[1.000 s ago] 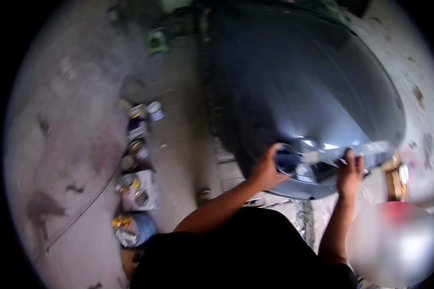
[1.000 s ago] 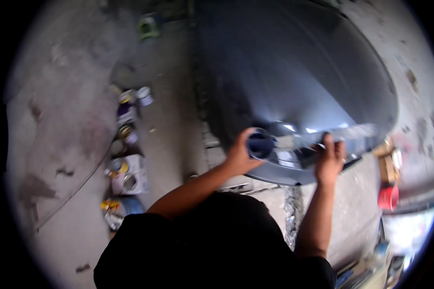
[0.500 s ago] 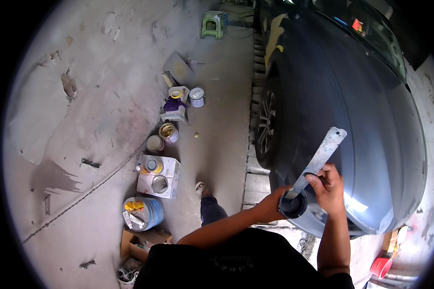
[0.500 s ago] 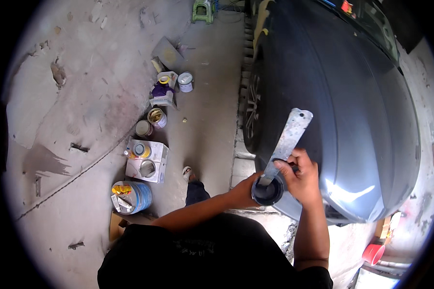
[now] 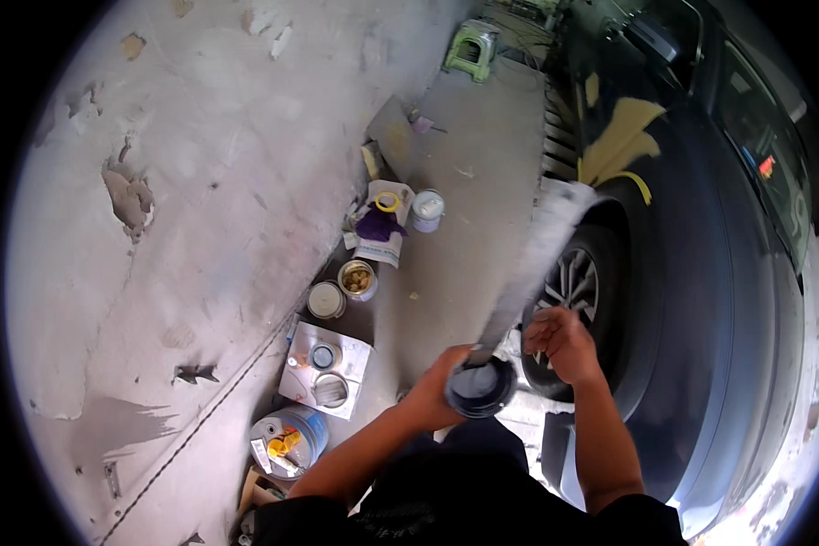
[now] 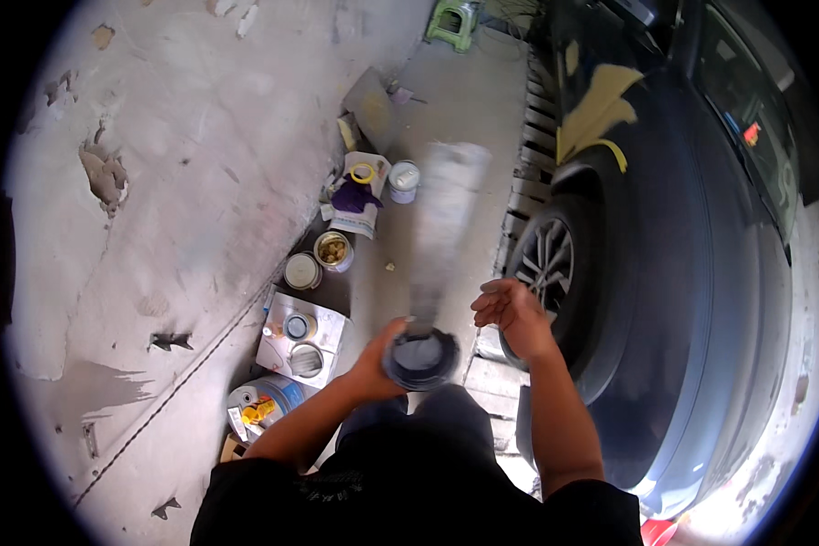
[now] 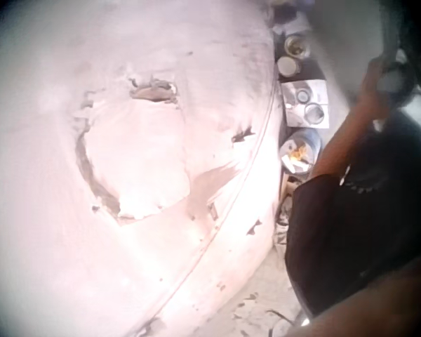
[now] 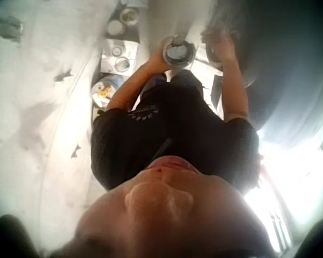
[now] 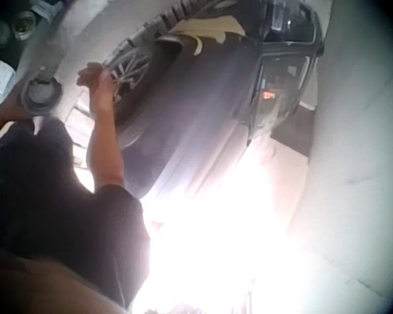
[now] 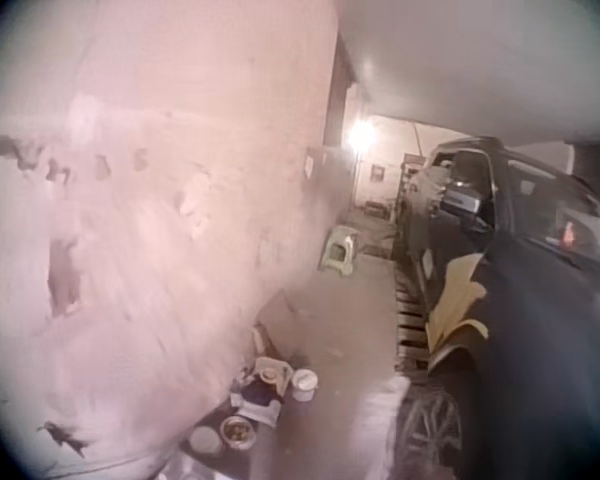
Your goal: The person mixes a gray paste in a small container with a metal spatula, then applies the paste to the hood and side panels of a gray car. The person wipes the hood with a purple cloth and continues spreading the paste over sanded areas on the car body.
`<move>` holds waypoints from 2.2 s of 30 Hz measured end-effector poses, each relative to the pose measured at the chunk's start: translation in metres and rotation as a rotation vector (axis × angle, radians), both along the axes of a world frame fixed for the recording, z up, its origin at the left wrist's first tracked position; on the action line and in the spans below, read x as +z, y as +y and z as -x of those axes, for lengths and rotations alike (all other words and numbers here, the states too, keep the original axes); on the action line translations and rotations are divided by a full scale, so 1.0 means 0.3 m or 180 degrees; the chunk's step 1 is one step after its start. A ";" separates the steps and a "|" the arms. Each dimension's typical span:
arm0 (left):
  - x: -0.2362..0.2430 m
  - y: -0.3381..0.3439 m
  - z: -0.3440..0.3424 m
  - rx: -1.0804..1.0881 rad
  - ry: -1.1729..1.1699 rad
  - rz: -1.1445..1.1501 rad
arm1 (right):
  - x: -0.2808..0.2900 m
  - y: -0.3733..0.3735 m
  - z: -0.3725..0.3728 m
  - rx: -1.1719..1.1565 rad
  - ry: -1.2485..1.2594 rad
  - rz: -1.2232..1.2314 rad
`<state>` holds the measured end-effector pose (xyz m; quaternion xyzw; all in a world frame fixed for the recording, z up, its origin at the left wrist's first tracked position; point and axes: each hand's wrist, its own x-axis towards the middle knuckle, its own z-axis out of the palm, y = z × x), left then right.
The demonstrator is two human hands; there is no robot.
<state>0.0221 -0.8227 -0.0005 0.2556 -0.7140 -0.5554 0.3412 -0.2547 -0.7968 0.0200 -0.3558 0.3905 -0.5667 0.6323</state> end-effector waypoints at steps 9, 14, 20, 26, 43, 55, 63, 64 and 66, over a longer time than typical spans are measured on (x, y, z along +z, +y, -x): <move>-0.065 -0.408 -0.265 0.2097 0.0112 -0.0826 | -0.865 -0.683 -0.108 0.0400 0.1882 -0.1759; -0.270 -0.683 -0.308 0.3463 -0.1378 -0.0584 | -1.414 -1.202 -0.249 0.1407 0.3847 -0.0938; -0.489 -0.945 -0.295 0.5074 -0.1932 -0.0601 | -1.748 -1.748 -0.501 0.1904 0.4863 -0.0433; -0.589 -1.083 -0.326 0.4824 -0.2050 -0.0639 | -1.862 -1.950 -0.652 0.1521 0.5480 0.0380; -0.345 -1.073 -0.263 0.3772 -0.1429 0.0090 | -1.034 -1.853 -0.274 0.0708 -0.0376 -0.1737; -0.084 -0.994 -0.252 0.2170 -0.1435 0.1444 | -0.262 -1.208 0.125 0.0126 -0.2025 0.0268; -0.111 -0.850 -0.116 0.0868 -0.0140 0.0376 | 0.149 -0.192 0.057 -0.1638 -0.1344 0.0236; -0.118 -0.844 -0.068 0.0569 0.0110 0.0418 | 0.166 -0.062 0.053 -0.2486 -0.0985 0.0010; -0.235 -0.847 0.024 0.0044 0.0593 0.0486 | 0.246 0.265 0.056 -0.3069 0.0028 0.0099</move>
